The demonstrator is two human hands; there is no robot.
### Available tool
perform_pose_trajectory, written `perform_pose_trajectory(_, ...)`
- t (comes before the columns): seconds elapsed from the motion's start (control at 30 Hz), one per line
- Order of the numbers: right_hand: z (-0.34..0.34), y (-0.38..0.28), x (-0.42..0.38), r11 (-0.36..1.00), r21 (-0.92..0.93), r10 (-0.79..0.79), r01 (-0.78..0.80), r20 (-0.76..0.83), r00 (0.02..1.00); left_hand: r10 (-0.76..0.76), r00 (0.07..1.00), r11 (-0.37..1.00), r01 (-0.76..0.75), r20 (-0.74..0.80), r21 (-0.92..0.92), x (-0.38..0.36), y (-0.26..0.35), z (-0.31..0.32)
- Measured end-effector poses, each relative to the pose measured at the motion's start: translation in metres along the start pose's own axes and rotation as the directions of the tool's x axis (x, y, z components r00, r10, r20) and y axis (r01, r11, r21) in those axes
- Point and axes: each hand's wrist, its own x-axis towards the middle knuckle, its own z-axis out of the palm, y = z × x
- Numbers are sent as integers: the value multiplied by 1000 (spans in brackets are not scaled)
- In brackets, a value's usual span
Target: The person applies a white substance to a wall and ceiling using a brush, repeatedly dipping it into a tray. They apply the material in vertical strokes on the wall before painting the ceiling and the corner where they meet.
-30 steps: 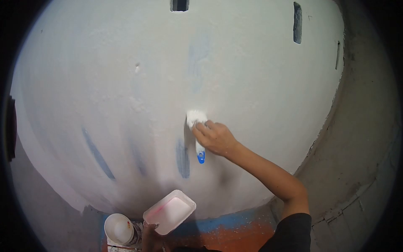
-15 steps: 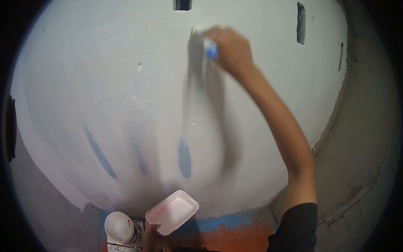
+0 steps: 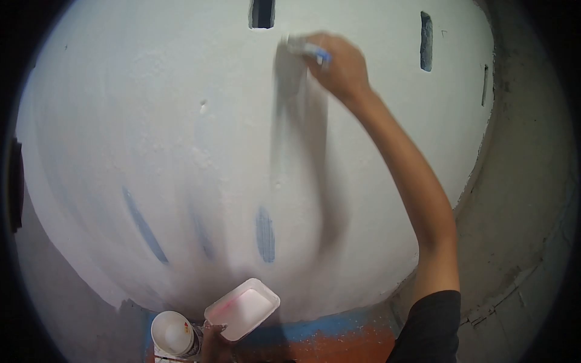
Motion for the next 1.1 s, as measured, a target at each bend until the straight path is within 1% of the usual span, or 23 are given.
perform_pose_trajectory(0.03,-3,2,21,996,-80,41,-40,10,999,1,1000,1000,-1,-10,10,1,-1,-4)
perform_pose_trajectory(0.1,5,9,28,991,-136,-23,20,-18,1000,1,1000,999,0,-26,33,5,-5,-18)
perform_pose_trajectory(0.13,3,2,18,986,-152,-67,68,16,998,2,999,999,0,-32,41,6,-6,-23)
perform_pose_trajectory(0.17,2,-10,0,979,-166,-111,118,51,993,6,999,998,-3,-44,56,8,-8,-28)
perform_pose_trajectory(0.2,7,-19,-24,971,-192,-118,139,117,986,-3,999,999,4,-33,45,8,-6,-24)
perform_pose_trajectory(0.3,9,-69,-106,967,-98,-218,237,169,961,-36,999,999,36,-5,10,3,3,-1)
perform_pose_trajectory(0.37,2,-109,-159,979,-9,-192,205,308,932,-71,997,997,71,4,-14,-3,6,11)
perform_pose_trajectory(0.43,-2,-137,-200,979,89,-204,184,480,853,-77,996,997,76,-42,-26,-5,4,11)
perform_pose_trajectory(0.47,-7,-143,-208,989,139,-129,50,642,756,-79,995,997,77,-68,-28,-5,3,9)
perform_pose_trajectory(0.5,-9,-141,-206,988,156,-102,5,628,771,-53,997,999,53,-48,-11,-3,1,4)
perform_pose_trajectory(0.57,0,-111,-188,979,185,-45,-85,601,798,-2,1000,1000,2,-3,22,2,-2,-4)
perform_pose_trajectory(0.6,3,-91,-169,963,215,32,-163,508,861,-1,1000,1000,1,-14,22,0,-1,-2)
perform_pose_trajectory(0.63,8,-67,-147,983,174,-6,-63,370,929,0,1000,1000,1,-26,23,-1,-1,1)
perform_pose_trajectory(0.67,10,-50,-121,995,84,29,-55,292,956,1,999,1000,0,-39,23,0,0,5)
perform_pose_trajectory(0.7,15,-33,-102,997,74,22,-34,153,988,-14,999,1000,13,-46,-14,0,2,12)
perform_pose_trajectory(0.73,12,-33,-81,999,-15,49,-48,149,988,-26,998,998,24,-52,-50,-1,5,20)
perform_pose_trajectory(0.77,14,-38,-75,991,-82,120,-108,169,978,-38,998,996,33,-58,-85,-2,7,23)
perform_pose_trajectory(0.83,29,-47,-101,989,-144,40,-17,156,987,-58,996,993,50,-66,-105,-2,5,20)
perform_pose_trajectory(0.9,43,-78,-160,990,-125,-28,61,252,967,-76,993,991,65,-88,-118,1,-3,14)
perform_pose_trajectory(0.93,52,-97,-198,989,-114,-66,97,248,966,-82,991,990,69,-108,-119,1,-7,8)
perform_pose_trajectory(0.97,53,-119,-233,995,-60,-65,84,260,963,-87,988,990,72,-129,-118,-1,-11,4)
perform_pose_trajectory(1.03,44,-161,-293,1000,-6,-11,14,413,911,-68,981,995,55,-183,-78,-4,-16,6)
perform_pose_trajectory(1.1,32,-187,-330,994,71,29,-85,579,815,-50,975,998,43,-217,-36,-4,-16,12)
